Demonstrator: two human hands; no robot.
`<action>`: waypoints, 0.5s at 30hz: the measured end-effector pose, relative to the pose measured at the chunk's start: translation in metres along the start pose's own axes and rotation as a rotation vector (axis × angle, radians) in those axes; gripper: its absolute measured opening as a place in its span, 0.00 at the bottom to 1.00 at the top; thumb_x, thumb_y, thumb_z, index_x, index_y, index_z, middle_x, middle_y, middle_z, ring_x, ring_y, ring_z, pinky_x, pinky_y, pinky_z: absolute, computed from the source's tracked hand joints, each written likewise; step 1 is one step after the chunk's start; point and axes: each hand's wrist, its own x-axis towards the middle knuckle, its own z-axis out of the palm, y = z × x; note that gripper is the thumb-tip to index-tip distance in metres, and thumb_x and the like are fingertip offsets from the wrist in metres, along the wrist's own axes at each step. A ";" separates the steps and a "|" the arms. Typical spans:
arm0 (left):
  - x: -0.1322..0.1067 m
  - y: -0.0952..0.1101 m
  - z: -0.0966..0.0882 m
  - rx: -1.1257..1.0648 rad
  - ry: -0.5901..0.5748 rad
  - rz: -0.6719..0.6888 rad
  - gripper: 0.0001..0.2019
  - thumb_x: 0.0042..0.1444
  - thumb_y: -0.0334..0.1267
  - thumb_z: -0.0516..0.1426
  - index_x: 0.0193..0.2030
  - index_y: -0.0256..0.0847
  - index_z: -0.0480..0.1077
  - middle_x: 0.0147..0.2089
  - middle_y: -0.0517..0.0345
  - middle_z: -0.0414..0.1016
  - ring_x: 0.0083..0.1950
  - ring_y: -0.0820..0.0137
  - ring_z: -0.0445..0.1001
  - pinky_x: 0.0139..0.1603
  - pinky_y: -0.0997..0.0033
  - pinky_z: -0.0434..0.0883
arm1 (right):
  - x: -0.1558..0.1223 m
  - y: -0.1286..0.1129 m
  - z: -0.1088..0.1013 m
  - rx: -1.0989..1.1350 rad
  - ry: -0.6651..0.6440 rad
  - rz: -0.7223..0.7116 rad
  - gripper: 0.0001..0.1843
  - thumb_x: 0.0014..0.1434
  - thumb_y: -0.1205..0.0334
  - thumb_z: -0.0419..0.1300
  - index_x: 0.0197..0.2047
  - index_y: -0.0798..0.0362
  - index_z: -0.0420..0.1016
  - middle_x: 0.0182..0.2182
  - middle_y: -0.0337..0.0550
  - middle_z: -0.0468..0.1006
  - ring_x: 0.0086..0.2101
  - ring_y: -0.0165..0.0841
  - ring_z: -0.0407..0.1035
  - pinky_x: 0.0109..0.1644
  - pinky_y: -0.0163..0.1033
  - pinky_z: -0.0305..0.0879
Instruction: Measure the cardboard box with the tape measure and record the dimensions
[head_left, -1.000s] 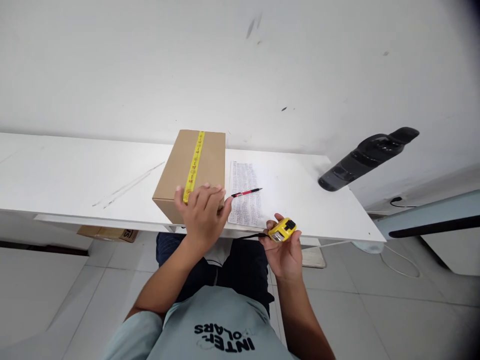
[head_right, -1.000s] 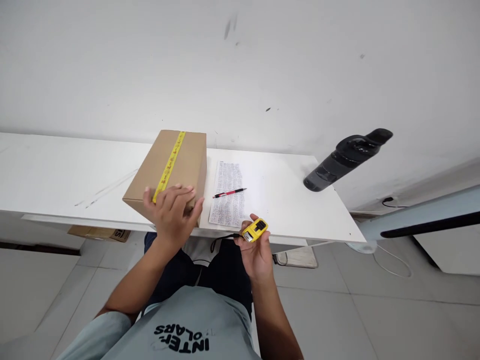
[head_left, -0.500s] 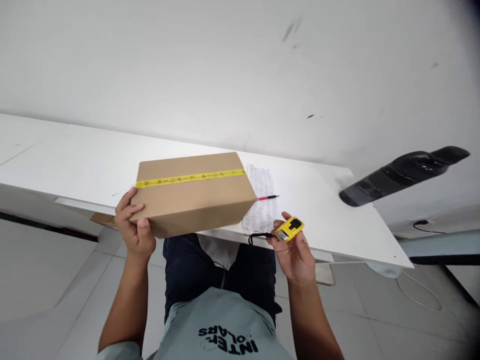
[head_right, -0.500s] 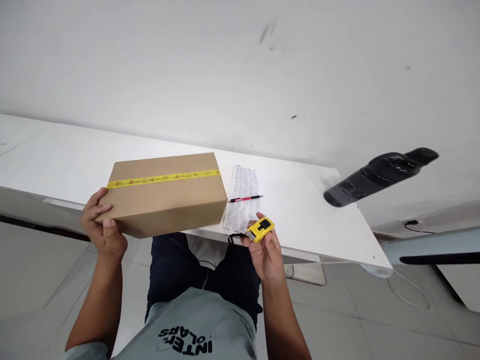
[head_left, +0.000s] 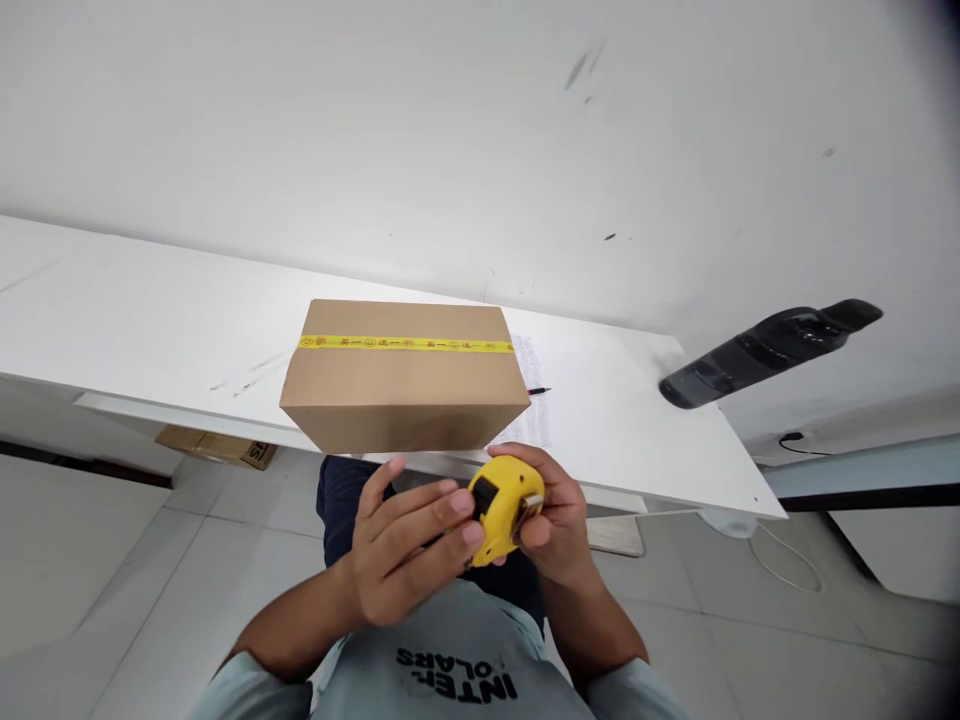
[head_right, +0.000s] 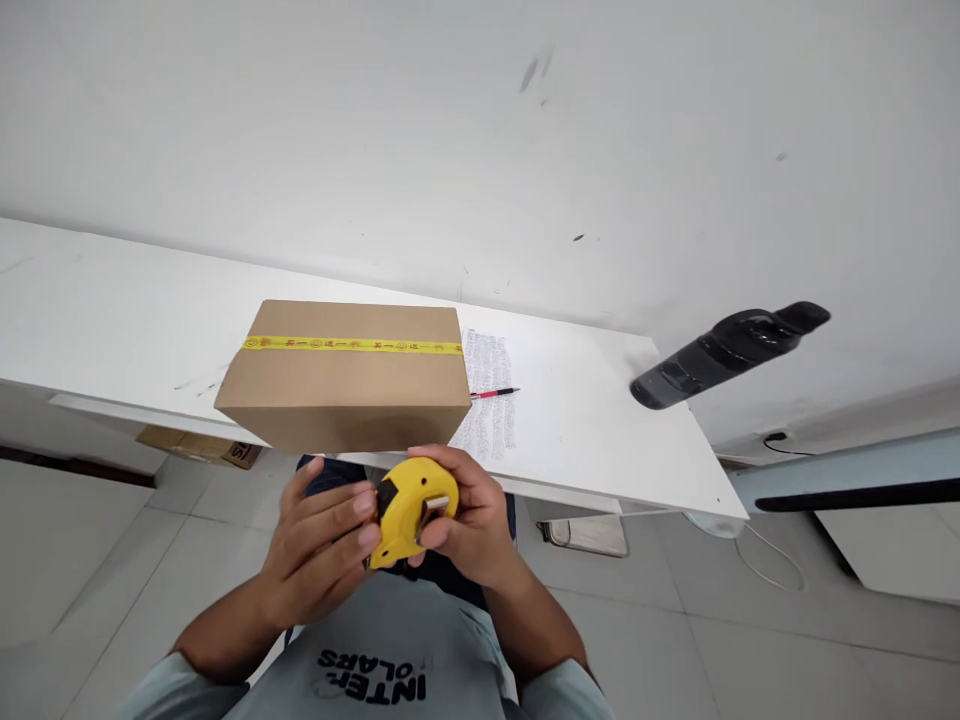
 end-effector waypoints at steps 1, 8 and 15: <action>-0.001 0.002 0.002 0.002 0.013 -0.002 0.07 0.61 0.35 0.64 0.46 0.48 0.77 0.48 0.59 0.84 0.53 0.69 0.82 0.79 0.57 0.58 | -0.001 0.002 0.002 -0.001 -0.022 0.015 0.35 0.46 0.38 0.77 0.55 0.40 0.81 0.29 0.39 0.81 0.16 0.31 0.69 0.14 0.37 0.68; -0.027 -0.045 -0.027 0.317 0.111 -0.016 0.05 0.64 0.34 0.58 0.42 0.50 0.73 0.34 0.69 0.82 0.37 0.70 0.82 0.82 0.44 0.45 | 0.008 0.000 -0.031 -0.284 0.226 -0.233 0.36 0.44 0.36 0.76 0.55 0.41 0.82 0.34 0.43 0.82 0.26 0.37 0.74 0.27 0.42 0.74; -0.041 -0.158 -0.068 0.603 0.748 -0.434 0.24 0.68 0.61 0.51 0.48 0.39 0.67 0.37 0.58 0.73 0.35 0.68 0.77 0.46 0.53 0.78 | 0.064 -0.014 -0.098 -0.370 0.567 -0.576 0.32 0.57 0.38 0.70 0.61 0.38 0.76 0.45 0.42 0.79 0.35 0.34 0.73 0.35 0.38 0.71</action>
